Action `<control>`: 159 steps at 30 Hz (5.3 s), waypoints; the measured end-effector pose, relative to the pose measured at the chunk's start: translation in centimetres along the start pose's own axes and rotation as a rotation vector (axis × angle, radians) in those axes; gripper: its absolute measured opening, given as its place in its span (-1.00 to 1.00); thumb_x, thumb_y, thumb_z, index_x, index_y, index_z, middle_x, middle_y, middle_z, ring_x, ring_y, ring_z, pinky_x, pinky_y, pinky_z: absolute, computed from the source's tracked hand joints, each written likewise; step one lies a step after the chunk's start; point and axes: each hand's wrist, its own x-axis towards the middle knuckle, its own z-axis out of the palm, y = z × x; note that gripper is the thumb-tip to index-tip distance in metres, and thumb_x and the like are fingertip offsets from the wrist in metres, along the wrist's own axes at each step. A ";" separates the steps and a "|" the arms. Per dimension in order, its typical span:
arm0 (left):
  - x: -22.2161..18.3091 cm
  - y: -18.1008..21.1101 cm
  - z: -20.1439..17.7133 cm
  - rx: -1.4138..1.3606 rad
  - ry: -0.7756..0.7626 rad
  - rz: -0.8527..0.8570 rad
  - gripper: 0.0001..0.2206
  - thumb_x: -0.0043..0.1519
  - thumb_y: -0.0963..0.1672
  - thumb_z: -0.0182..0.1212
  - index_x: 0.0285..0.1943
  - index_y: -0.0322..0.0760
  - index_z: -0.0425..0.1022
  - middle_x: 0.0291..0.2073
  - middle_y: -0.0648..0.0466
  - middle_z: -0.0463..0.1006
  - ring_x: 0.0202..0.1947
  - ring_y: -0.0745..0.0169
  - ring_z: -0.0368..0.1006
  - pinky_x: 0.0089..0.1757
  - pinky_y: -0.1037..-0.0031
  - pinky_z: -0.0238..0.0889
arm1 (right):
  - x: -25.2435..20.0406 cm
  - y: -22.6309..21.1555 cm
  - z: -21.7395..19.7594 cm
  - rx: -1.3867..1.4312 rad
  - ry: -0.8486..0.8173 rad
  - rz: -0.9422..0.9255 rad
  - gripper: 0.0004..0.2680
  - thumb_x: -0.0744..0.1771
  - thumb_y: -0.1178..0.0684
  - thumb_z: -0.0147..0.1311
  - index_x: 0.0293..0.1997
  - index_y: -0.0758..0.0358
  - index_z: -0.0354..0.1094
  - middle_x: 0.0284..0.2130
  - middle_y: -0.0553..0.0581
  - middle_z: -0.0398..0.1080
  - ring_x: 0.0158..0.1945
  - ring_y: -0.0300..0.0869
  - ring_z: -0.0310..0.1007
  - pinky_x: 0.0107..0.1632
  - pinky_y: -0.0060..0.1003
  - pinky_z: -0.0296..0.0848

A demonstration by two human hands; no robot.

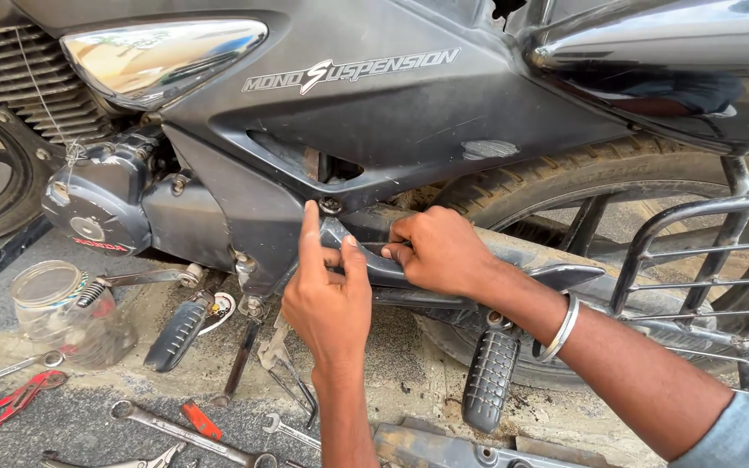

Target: The person sits on the ground beside a motorcycle and uses a spanner to loosen and remove fasteners from the black side body panel, then works on the metal rear carrier rack, unscrewing and repositioning bolts by hand while a removed panel lies on the ground nearby.

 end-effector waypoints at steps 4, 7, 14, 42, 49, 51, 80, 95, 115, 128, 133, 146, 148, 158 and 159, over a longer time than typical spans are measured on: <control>0.3 0.0 -0.1 -0.003 -0.064 -0.040 -0.44 0.23 -0.13 0.27 0.45 -0.31 0.32 -0.66 0.14 0.55 -0.69 0.29 0.46 -0.51 0.39 0.28 | 0.0 -0.1 0.0 0.002 -0.013 0.016 -0.83 0.27 -0.03 0.24 -0.45 0.26 0.50 -0.64 0.30 0.42 -0.46 0.19 0.48 -0.32 0.08 0.40; 0.2 -0.2 0.2 -0.098 -0.093 -0.100 -0.44 0.24 -0.13 0.26 0.47 -0.27 0.30 -0.70 0.10 0.53 -0.69 0.37 0.45 -0.48 0.45 0.30 | 0.1 0.1 0.2 -0.005 -0.006 0.002 -0.82 0.26 -0.02 0.24 -0.48 0.29 0.48 -0.63 0.29 0.42 -0.45 0.20 0.48 -0.32 0.09 0.40; 0.4 -0.1 0.2 -0.329 -0.182 -0.214 -0.41 0.26 -0.13 0.21 0.54 -0.20 0.23 -0.65 0.16 0.53 -0.57 0.51 0.43 -0.40 0.49 0.35 | 0.1 -0.1 0.3 -0.006 -0.016 0.024 -0.83 0.26 0.00 0.23 -0.48 0.27 0.48 -0.64 0.30 0.42 -0.46 0.20 0.48 -0.32 0.10 0.40; -0.3 1.4 0.7 -0.710 -0.194 -0.421 -0.21 0.25 -0.19 0.26 0.65 -0.18 -0.12 -0.55 0.15 0.58 -0.54 0.59 0.40 -0.48 0.68 0.23 | 0.1 0.0 0.3 0.039 0.056 -0.022 -0.87 0.24 0.05 0.21 -0.47 0.30 0.48 -0.56 0.32 0.46 -0.40 0.23 0.49 -0.30 0.11 0.42; 0.0 0.8 0.0 -0.855 -0.140 -0.536 -0.31 0.20 -0.19 0.30 0.56 -0.17 0.13 -0.50 0.17 0.58 -0.59 0.58 0.40 -0.65 0.70 0.16 | -0.1 -1.0 -0.5 0.052 -0.053 0.110 -0.83 0.27 -0.03 0.21 -0.42 0.25 0.51 -0.57 0.30 0.47 -0.39 0.20 0.51 -0.27 0.10 0.43; -0.3 0.6 -0.3 -0.856 -0.146 -0.498 -0.39 0.23 -0.18 0.28 0.52 -0.19 0.23 -0.53 0.17 0.56 -0.60 0.60 0.37 -0.63 0.71 0.14 | -0.1 -0.8 -0.5 0.041 -0.053 0.103 -0.82 0.28 -0.04 0.22 -0.41 0.26 0.51 -0.56 0.31 0.47 -0.37 0.20 0.51 -0.26 0.10 0.43; -5.0 -5.9 -0.1 -0.152 0.085 -0.395 -0.73 0.20 -0.15 0.25 0.10 -0.11 0.49 -0.54 0.11 0.61 -0.58 0.19 0.53 -0.42 0.28 0.32 | 0.0 0.8 0.4 -0.021 0.021 -0.004 -0.84 0.30 -0.05 0.28 -0.20 0.19 0.61 -0.45 0.20 0.53 -0.49 -0.05 0.50 -0.36 -0.14 0.42; -4.8 -8.4 -0.1 -0.365 0.114 -0.476 -0.88 0.19 -0.20 0.25 -0.15 -0.15 0.64 -0.67 0.22 0.42 -0.63 0.48 0.32 -0.46 0.49 0.20 | -0.9 0.0 0.2 0.196 0.079 0.223 -0.92 0.40 0.13 0.15 -0.10 0.29 0.52 -0.41 0.10 0.51 -0.41 -0.32 0.43 -0.32 -0.39 0.43; -3.7 -7.8 -2.0 -0.556 0.047 -0.385 -0.82 0.19 -0.17 0.18 -0.15 -0.07 0.69 -0.64 0.11 0.48 -0.64 0.36 0.40 -0.49 0.43 0.19 | -0.3 -2.4 1.2 -0.360 0.033 0.210 -0.84 0.36 0.05 0.26 -0.03 0.26 0.61 -0.47 0.22 0.58 -0.52 -0.17 0.50 -0.40 -0.26 0.45; -3.6 -8.6 -2.6 -0.452 -0.010 -0.307 -0.75 0.18 -0.18 0.13 -0.06 -0.05 0.68 -0.49 0.04 0.62 -0.55 0.17 0.52 -0.41 0.34 0.32 | -1.4 -0.4 0.7 -0.206 0.030 0.356 -0.85 0.37 0.06 0.23 0.03 0.17 0.59 -0.37 0.18 0.60 -0.45 -0.21 0.55 -0.31 -0.30 0.53; -3.7 -8.0 -2.2 -0.466 -0.031 -0.234 -0.76 0.20 -0.17 0.13 -0.04 -0.05 0.68 -0.38 0.06 0.66 -0.53 0.19 0.55 -0.40 0.36 0.34 | -1.4 0.7 0.9 -0.152 0.026 0.319 -0.85 0.36 0.06 0.24 0.00 0.18 0.59 -0.35 0.15 0.61 -0.43 -0.25 0.53 -0.31 -0.33 0.52; -2.4 -5.2 -2.6 -0.042 -0.320 -0.218 -0.63 0.20 -0.12 0.15 0.20 0.11 0.59 -0.52 -0.06 0.61 -0.50 -0.07 0.58 -0.38 0.08 0.40 | -0.3 1.9 0.1 -0.141 -0.069 0.352 -0.84 0.33 0.07 0.23 -0.04 0.24 0.60 -0.38 0.19 0.62 -0.48 -0.22 0.50 -0.39 -0.25 0.52; -2.2 -4.6 -2.5 0.056 -0.426 -0.245 -0.56 0.19 -0.08 0.18 0.30 0.03 0.47 -0.51 -0.11 0.61 -0.47 -0.15 0.59 -0.43 0.02 0.38 | 0.0 1.7 -0.5 -0.186 -0.229 0.440 -0.82 0.40 0.02 0.15 0.07 0.21 0.55 -0.43 0.22 0.64 -0.47 -0.14 0.54 -0.34 -0.19 0.52; -2.2 -4.5 -1.6 0.086 -0.427 -0.270 -0.56 0.18 -0.11 0.16 0.30 0.01 0.46 -0.42 -0.11 0.65 -0.37 -0.17 0.60 -0.33 0.00 0.40 | 0.5 -0.7 -1.6 -0.265 -0.326 0.202 -0.88 0.34 0.17 0.12 -0.06 0.29 0.47 -0.33 0.18 0.60 -0.26 -0.22 0.59 -0.18 -0.24 0.48; -2.2 -4.5 -1.7 0.084 -0.411 -0.269 -0.57 0.17 -0.11 0.17 0.29 0.00 0.47 -0.40 -0.11 0.65 -0.37 -0.18 0.60 -0.32 0.00 0.40 | 0.7 -0.9 -1.7 -0.225 -0.329 0.241 -0.89 0.32 0.21 0.13 -0.10 0.30 0.48 -0.34 0.17 0.62 -0.25 -0.23 0.62 -0.18 -0.26 0.51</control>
